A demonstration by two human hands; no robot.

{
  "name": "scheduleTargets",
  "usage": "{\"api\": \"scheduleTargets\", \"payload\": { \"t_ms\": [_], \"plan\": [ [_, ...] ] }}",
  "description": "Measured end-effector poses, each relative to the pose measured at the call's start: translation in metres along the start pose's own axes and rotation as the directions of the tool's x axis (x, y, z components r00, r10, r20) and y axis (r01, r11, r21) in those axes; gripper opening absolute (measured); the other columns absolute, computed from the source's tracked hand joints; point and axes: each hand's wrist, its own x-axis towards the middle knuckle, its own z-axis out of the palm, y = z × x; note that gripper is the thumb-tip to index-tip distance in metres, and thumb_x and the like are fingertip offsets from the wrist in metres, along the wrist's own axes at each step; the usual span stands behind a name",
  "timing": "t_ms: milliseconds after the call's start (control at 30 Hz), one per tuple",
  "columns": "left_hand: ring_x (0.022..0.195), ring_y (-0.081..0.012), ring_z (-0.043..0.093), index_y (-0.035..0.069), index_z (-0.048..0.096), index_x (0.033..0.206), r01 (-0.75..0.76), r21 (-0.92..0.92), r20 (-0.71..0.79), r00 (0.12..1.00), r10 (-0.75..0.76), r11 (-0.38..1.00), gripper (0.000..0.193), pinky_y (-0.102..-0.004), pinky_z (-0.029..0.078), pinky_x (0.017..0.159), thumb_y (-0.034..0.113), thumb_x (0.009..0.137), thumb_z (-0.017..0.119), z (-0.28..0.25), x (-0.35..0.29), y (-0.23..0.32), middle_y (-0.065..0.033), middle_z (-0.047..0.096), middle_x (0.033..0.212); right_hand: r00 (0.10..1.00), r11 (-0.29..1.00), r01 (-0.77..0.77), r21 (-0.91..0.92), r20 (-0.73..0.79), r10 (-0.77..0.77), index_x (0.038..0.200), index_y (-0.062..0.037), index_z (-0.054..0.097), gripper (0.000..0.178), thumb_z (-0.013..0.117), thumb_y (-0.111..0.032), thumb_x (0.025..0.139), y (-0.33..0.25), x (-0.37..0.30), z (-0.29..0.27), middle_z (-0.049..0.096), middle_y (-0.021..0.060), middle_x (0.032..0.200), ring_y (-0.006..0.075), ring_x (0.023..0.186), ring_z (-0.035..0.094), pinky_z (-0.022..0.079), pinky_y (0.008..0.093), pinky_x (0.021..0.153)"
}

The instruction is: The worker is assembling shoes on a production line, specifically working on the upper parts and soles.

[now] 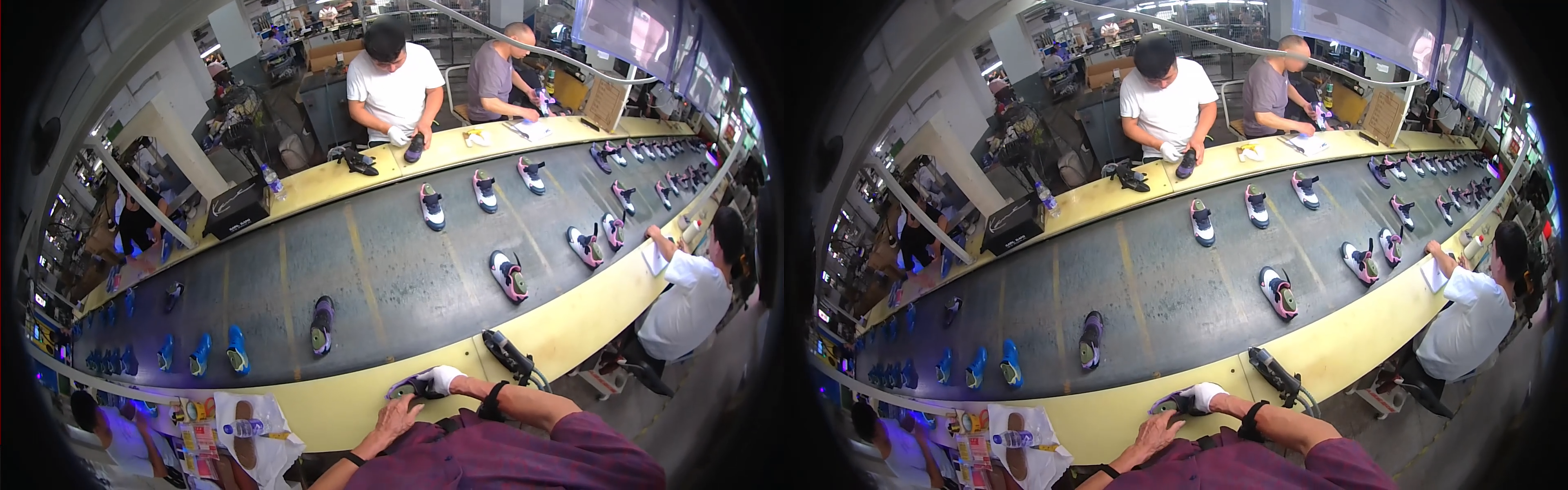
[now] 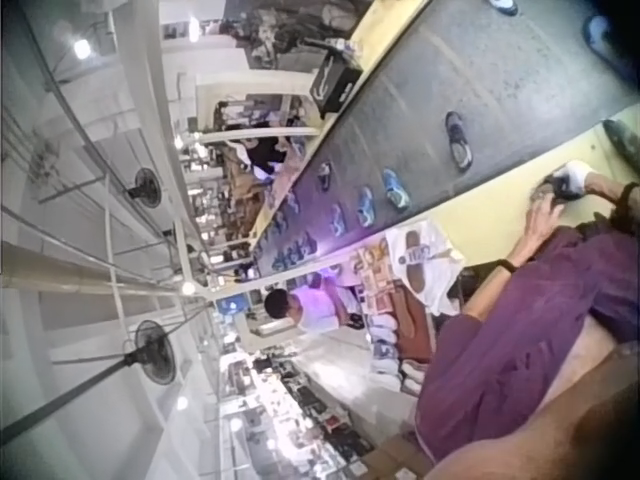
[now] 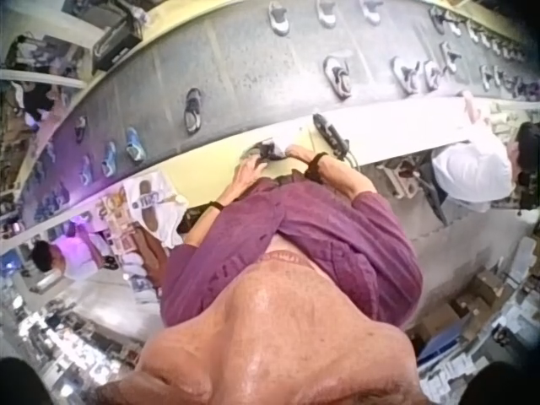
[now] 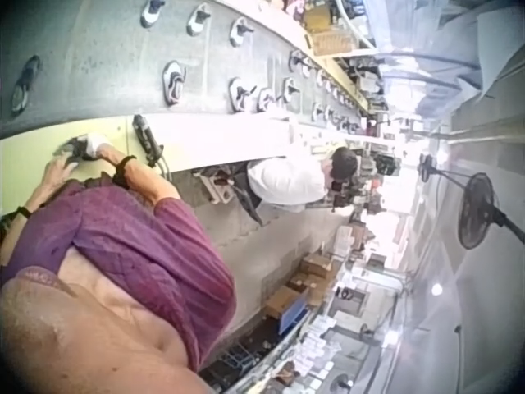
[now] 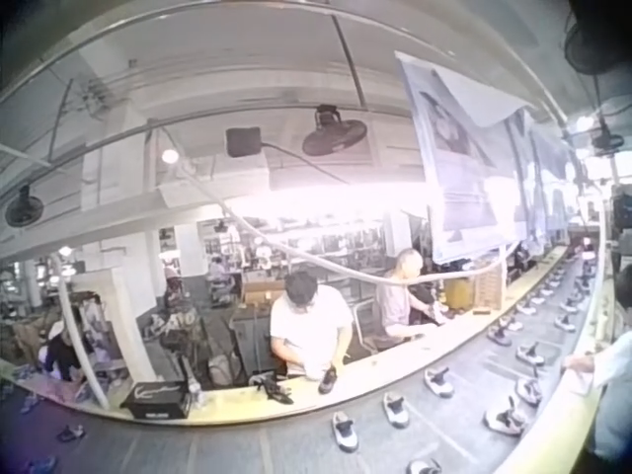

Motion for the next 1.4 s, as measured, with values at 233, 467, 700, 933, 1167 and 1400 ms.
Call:
{"api": "scheduleTargets", "payload": {
  "t_ms": [233,467,700,933,1167,1400],
  "plan": [
    [0.121,-0.0408,0.062,0.002,0.065,0.137,-0.177,0.099,-0.020,0.984,0.180,0.979,0.059,-0.0520,0.050,0.103,0.042,0.095,0.073,0.026,-0.004,-0.016,-0.0220,0.065,0.128,0.975,0.985,-0.031,0.170,0.221,-0.007,0.141,-0.0205,0.071,0.056,0.077,-0.020,0.085,-0.005,-0.008,-0.034,0.080,0.0150,0.113,0.0346,0.097,0.078,0.059,0.0404,0.086],
    [0.117,-0.0339,0.058,0.011,0.069,0.138,-0.271,0.135,0.100,0.961,0.259,0.953,0.056,-0.0521,0.039,0.103,0.033,0.086,0.072,0.025,0.004,-0.021,-0.0149,0.061,0.121,0.991,0.994,-0.031,0.107,0.133,0.017,0.147,-0.0187,0.066,0.061,0.079,-0.025,0.088,0.002,-0.013,-0.018,0.077,0.0216,0.118,0.0374,0.104,0.075,0.058,0.0448,0.090],
    [0.119,-0.0350,0.056,0.012,0.066,0.143,-0.347,0.243,0.184,0.933,0.308,0.906,0.062,-0.0530,0.040,0.101,0.031,0.084,0.070,0.021,0.007,-0.020,-0.0144,0.059,0.129,0.980,0.987,0.077,-0.140,-0.171,-0.100,0.118,-0.0064,0.063,0.040,0.080,-0.027,0.087,-0.016,-0.023,0.006,0.075,0.0208,0.097,0.0424,0.095,0.074,0.058,0.0512,0.081],
    [0.125,-0.0370,0.056,0.008,0.059,0.148,-0.435,0.124,0.242,0.885,0.398,0.892,0.064,-0.0534,0.046,0.100,0.030,0.089,0.073,0.020,0.015,-0.035,-0.0156,0.058,0.131,0.995,0.967,0.055,-0.250,-0.072,-0.075,0.114,-0.0047,0.062,0.037,0.078,-0.026,0.087,-0.020,-0.021,-0.003,0.072,0.0206,0.081,0.0437,0.076,0.073,0.056,0.0531,0.069],
    [0.124,-0.0384,0.056,0.003,0.057,0.131,-0.428,0.195,0.022,0.901,0.433,0.882,0.061,-0.0508,0.045,0.105,0.038,0.089,0.082,-0.007,0.056,-0.027,-0.0207,0.056,0.135,0.988,0.961,0.055,-0.271,-0.127,-0.093,0.113,-0.0037,0.061,0.042,0.078,-0.031,0.086,-0.027,-0.011,0.014,0.072,0.0211,0.086,0.0441,0.078,0.072,0.057,0.0524,0.069],
    [0.127,-0.0403,0.055,-0.001,0.053,0.133,-0.519,0.065,-0.132,0.842,0.523,0.852,0.067,-0.0505,0.044,0.112,0.039,0.088,0.083,0.030,0.068,-0.068,-0.0211,0.057,0.136,0.996,0.960,0.022,-0.278,-0.077,-0.045,0.114,-0.0019,0.058,0.043,0.078,-0.028,0.086,-0.025,-0.011,0.019,0.071,0.0221,0.085,0.0443,0.077,0.073,0.058,0.0529,0.069]
  ]
}}
